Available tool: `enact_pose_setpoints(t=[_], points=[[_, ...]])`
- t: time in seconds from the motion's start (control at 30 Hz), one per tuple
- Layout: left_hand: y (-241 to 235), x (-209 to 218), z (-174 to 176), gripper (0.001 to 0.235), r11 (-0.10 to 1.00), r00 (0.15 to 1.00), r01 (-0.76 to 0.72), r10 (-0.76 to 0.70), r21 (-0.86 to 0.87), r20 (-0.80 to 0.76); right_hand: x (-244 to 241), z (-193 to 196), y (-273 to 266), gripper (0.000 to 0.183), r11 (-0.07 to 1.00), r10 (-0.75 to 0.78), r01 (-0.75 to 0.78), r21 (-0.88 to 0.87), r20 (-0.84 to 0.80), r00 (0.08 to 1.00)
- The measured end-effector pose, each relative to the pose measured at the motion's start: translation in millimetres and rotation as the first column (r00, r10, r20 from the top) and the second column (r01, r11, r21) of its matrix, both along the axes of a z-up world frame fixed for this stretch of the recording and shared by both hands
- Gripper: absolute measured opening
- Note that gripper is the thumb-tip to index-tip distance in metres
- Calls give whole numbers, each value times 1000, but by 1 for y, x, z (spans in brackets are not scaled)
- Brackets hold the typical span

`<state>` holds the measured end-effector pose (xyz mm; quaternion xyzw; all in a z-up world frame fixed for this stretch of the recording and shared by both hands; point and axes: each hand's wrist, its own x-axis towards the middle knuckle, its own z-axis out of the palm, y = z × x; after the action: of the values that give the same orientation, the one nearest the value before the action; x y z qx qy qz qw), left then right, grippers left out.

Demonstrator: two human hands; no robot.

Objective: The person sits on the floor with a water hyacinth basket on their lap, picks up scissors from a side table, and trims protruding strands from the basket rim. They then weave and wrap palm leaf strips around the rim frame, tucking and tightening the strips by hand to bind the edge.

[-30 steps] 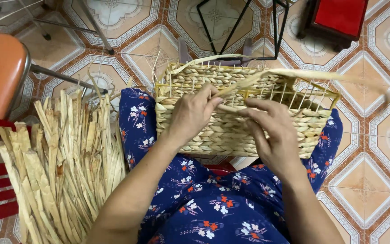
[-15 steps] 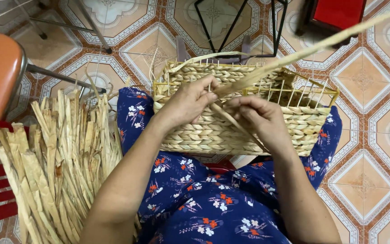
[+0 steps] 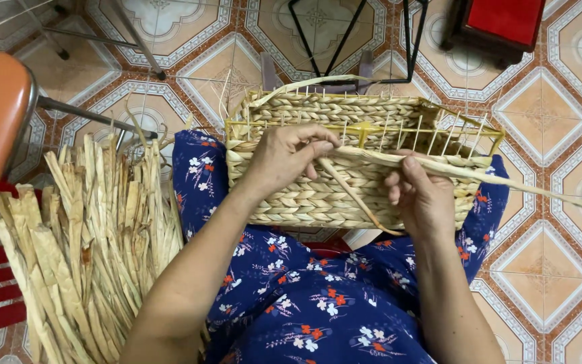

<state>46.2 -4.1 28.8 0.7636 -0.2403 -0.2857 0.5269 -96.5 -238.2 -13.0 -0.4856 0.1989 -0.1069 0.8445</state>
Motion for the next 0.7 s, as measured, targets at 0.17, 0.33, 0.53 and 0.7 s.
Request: enact_pose_setpoints(t=[0.17,0.33,0.53,0.7], points=[[2,-16,-20,16,935,951,-276,299,-223,78,-15,1,6,27,986,-88,61,-153,-181,980],[0,-35,-31,16,849,801,-348,490,-398,343,-28,51,27,39,911,169,-285,-298,-361,917],[-1,-16,19,31,975,984,-141,157,-169,85,-59,-8,-28,28,744,413,-517,-423,-318,854],[-11,-15,0,25,999,977,25,-19,-29,213,-13,51,-17,32,936,271,-269,-225,-23,962]])
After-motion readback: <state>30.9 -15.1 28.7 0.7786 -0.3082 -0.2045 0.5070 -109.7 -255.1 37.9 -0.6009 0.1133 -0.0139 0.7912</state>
